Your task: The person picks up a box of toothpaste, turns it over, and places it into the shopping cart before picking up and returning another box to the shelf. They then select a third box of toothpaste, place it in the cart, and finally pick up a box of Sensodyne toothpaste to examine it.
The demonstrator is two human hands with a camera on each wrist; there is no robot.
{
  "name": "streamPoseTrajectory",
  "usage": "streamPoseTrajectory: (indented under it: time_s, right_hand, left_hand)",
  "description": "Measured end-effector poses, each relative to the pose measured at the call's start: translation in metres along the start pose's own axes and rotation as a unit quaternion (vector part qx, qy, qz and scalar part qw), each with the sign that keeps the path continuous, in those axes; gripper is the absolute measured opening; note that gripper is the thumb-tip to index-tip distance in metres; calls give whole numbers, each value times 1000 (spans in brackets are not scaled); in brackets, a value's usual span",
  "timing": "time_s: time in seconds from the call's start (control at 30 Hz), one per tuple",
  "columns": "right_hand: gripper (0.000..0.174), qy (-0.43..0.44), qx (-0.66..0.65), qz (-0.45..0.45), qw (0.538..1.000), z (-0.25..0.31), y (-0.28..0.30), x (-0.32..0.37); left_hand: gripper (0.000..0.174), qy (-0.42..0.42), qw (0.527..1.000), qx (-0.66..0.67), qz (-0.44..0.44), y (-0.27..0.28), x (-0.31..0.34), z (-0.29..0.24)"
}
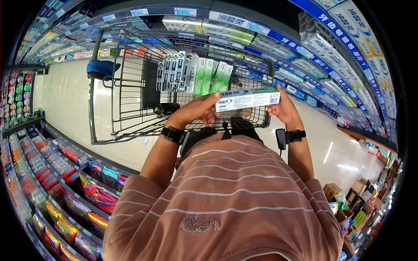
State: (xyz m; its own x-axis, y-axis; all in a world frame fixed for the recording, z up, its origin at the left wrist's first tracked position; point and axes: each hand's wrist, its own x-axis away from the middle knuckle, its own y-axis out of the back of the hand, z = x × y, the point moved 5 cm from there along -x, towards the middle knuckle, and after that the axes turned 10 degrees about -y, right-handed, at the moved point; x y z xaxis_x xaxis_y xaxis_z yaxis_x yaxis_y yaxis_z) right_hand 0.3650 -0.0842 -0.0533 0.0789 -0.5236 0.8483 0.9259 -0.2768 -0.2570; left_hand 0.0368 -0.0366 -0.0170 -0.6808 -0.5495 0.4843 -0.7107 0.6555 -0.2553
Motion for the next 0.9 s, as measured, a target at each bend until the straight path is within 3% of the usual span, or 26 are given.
streamPoseTrajectory:
  time_s: [0.23,0.53,0.9]
  right_hand:
    - [65,-15,6,-29,999,-8,4,8]
    - [59,-17,-15,4,1000,-22,25,13]
    - [55,4,-35,44,998,-25,20,15]
  left_hand:
    - [83,13,1000,-9,15,-6,-2,-1]
    - [84,17,996,-64,65,-17,-7,2]
    - [81,12,999,-40,24,-15,-5,2]
